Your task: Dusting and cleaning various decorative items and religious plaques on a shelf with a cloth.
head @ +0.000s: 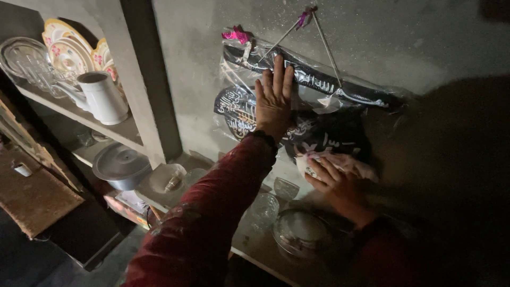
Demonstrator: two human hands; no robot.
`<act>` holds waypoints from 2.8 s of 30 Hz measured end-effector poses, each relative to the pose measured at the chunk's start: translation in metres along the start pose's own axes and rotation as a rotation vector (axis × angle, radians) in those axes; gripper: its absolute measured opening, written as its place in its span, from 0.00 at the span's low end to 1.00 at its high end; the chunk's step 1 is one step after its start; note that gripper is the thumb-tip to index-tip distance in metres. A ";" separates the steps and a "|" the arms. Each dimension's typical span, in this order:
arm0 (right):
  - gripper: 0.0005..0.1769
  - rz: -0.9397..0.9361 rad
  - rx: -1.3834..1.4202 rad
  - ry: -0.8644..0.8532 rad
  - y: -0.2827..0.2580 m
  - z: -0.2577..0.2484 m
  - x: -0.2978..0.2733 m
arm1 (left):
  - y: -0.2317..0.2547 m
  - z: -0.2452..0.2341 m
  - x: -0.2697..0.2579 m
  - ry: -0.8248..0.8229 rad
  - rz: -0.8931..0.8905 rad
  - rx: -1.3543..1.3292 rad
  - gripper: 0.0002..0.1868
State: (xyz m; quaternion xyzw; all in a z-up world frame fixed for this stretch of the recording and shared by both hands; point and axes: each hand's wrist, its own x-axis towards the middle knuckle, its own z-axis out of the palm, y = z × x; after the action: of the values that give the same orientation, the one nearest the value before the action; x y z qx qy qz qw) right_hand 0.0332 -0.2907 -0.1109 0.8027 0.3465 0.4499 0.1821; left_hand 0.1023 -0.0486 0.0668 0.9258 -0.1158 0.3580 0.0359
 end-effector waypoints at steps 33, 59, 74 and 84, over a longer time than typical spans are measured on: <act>0.28 0.082 0.125 -0.130 -0.024 0.017 0.063 | -0.001 0.023 0.003 0.060 0.001 0.033 0.47; 0.14 0.156 0.316 -0.240 0.005 0.043 -0.084 | -0.002 0.020 0.001 -0.056 0.004 0.145 0.62; 0.37 0.483 1.103 -0.139 -0.020 -0.104 -0.042 | -0.004 -0.026 -0.063 0.088 0.113 -0.321 0.66; 0.34 0.734 1.436 -0.232 -0.037 -0.079 -0.030 | 0.075 -0.018 -0.269 0.087 0.180 -1.338 0.55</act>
State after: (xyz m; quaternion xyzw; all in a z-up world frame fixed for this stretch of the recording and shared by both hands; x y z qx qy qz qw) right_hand -0.0587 -0.2880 -0.1094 0.8277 0.2443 0.0629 -0.5013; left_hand -0.1209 -0.0678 -0.1016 0.6754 -0.3878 0.2478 0.5762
